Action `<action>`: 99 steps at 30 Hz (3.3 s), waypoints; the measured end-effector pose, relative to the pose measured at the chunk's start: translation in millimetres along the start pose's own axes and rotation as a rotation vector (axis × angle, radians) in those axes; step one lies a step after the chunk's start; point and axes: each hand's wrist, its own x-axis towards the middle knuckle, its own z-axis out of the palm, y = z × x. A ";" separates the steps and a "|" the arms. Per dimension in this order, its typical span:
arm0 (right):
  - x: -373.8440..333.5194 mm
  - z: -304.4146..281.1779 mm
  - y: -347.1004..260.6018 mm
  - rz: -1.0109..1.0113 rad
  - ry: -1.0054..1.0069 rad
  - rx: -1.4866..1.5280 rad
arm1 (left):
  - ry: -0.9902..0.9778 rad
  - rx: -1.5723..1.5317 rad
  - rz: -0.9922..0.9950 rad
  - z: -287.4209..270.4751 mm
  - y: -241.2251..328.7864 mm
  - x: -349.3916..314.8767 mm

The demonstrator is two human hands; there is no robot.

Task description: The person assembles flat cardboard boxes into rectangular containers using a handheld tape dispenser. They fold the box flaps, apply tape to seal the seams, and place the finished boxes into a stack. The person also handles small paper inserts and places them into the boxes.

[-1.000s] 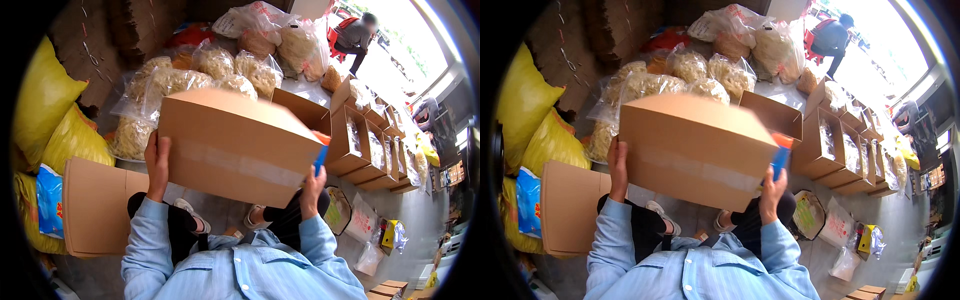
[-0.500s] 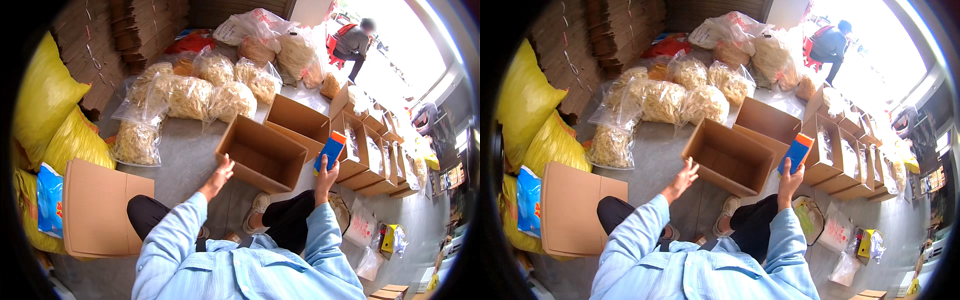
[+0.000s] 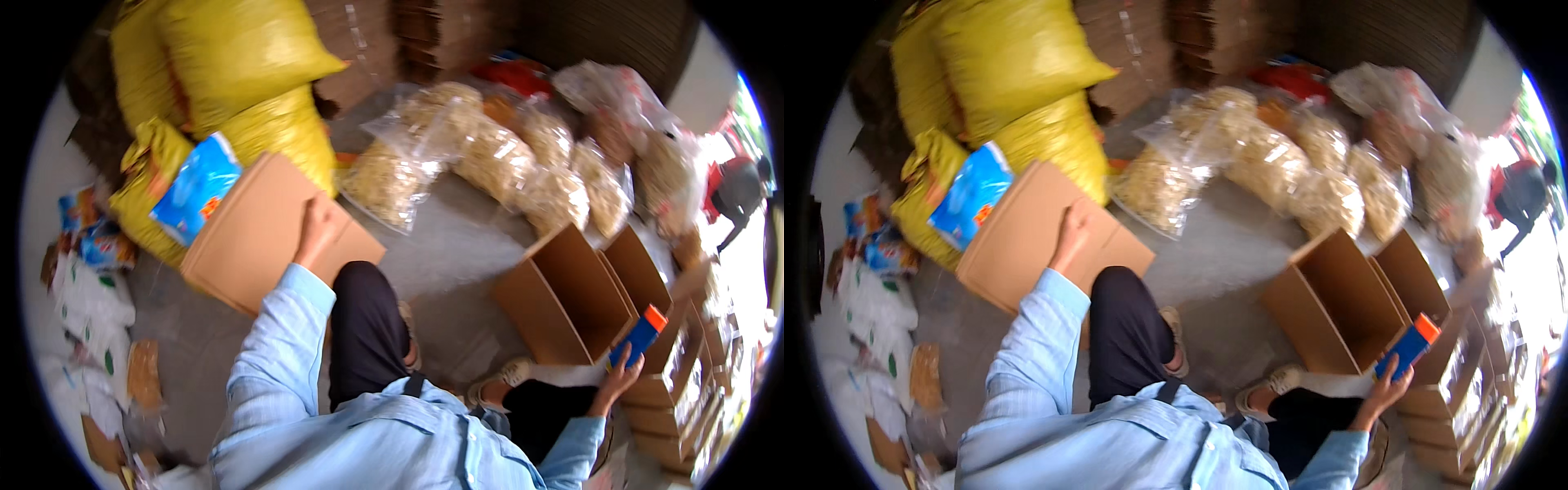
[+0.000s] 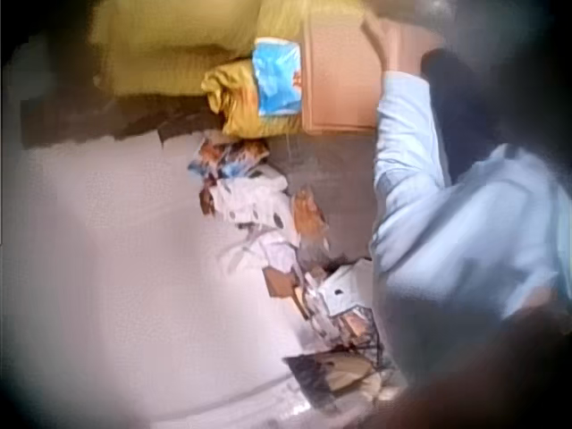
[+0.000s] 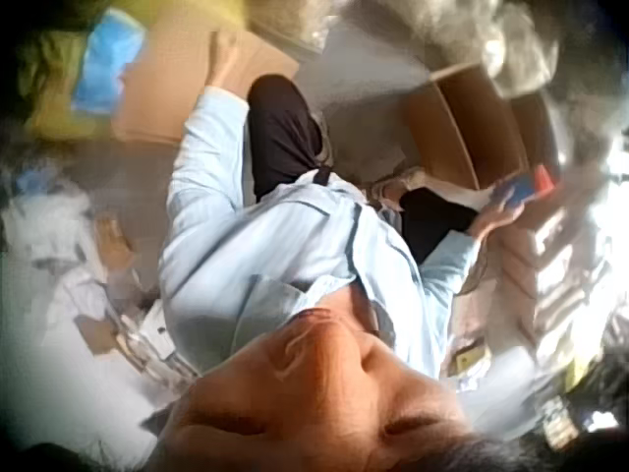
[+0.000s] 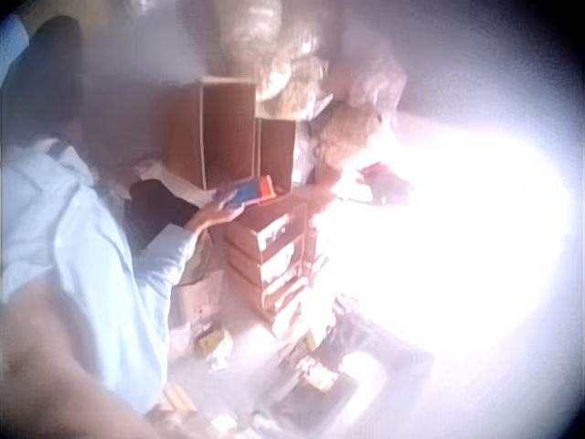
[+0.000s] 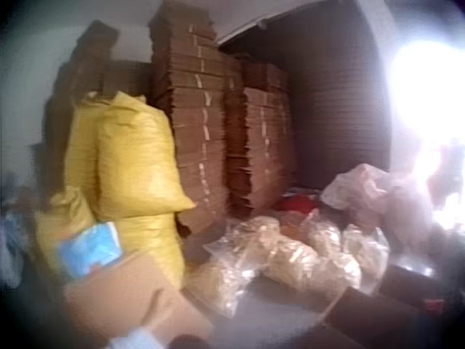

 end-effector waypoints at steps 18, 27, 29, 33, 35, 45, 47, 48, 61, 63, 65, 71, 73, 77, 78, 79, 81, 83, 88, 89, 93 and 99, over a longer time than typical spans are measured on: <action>-0.1 14.3 1.8 0.023 -0.158 0.051 | -0.079 1.011 -0.643 -207.1 -194.2 -15.6; 1.9 12.4 6.2 0.196 -0.101 0.230 | -0.046 0.647 -0.241 -176.8 -86.0 7.9; 5.1 9.6 11.1 0.142 -0.102 0.092 | 0.004 0.497 -0.097 -148.0 -80.7 13.3; -4.0 16.0 -15.9 0.157 -0.130 0.137 | 0.004 0.173 0.166 -134.7 -42.4 28.1; -5.5 17.8 -21.9 0.139 -0.141 0.200 | -0.040 0.050 0.226 -164.8 7.9 42.8; -20.6 32.5 -27.9 0.071 -0.184 0.371 | -0.251 -0.644 0.302 -192.5 82.6 125.8; -32.8 41.1 -36.7 0.103 -0.278 0.382 | -0.401 -0.672 0.332 -153.7 65.1 144.8; -42.5 45.1 -44.3 0.111 -0.327 0.393 | -0.468 -0.797 0.297 -122.3 67.1 143.6; -187.4 138.9 -29.7 0.330 -0.855 0.148 | -0.283 -1.314 -0.752 105.5 117.9 -30.7; -194.3 146.4 -55.0 0.272 -0.908 0.094 | -0.336 -1.538 -0.844 107.3 103.7 -48.3; -196.0 152.8 -65.5 0.225 -0.948 0.034 | -0.263 -1.564 -0.638 145.8 86.6 -75.6; -186.0 165.1 -76.7 0.215 -1.024 -0.035 | -0.227 -0.881 -0.435 213.2 95.6 -119.9; -180.6 168.0 -80.1 0.213 -0.978 -0.037 | -0.246 -0.838 -0.434 217.0 107.5 -115.3; -158.6 151.0 -83.1 0.167 -0.914 0.007 | -0.264 -0.781 -0.527 174.5 185.7 -124.3; -155.6 148.7 -73.9 0.180 -0.926 0.064 | -0.294 -0.788 -0.538 162.9 201.8 -132.0; -149.2 146.2 -77.4 0.159 -0.979 0.036 | -0.304 -0.789 -0.545 151.3 211.2 -140.1; -144.0 142.6 -82.7 0.137 -0.980 0.062 | -0.324 -0.899 -0.456 157.6 206.7 -168.5; -144.3 140.1 -90.1 0.296 -1.013 0.151 | -0.349 -0.875 -0.542 158.1 207.0 -172.2; -152.4 134.9 -106.6 0.214 -1.106 0.044 | -0.246 -0.741 -0.407 178.0 165.2 -82.4; -151.8 135.5 -112.6 0.206 -1.115 0.008 | -0.240 -0.718 -0.374 183.6 155.4 -63.8; -149.1 136.2 -114.8 0.297 -1.133 -0.022 | -0.252 -0.655 -0.314 196.8 135.8 -26.0; -132.5 128.2 -101.6 0.457 -1.156 0.022 | -0.157 -0.556 -0.329 213.6 103.2 -32.0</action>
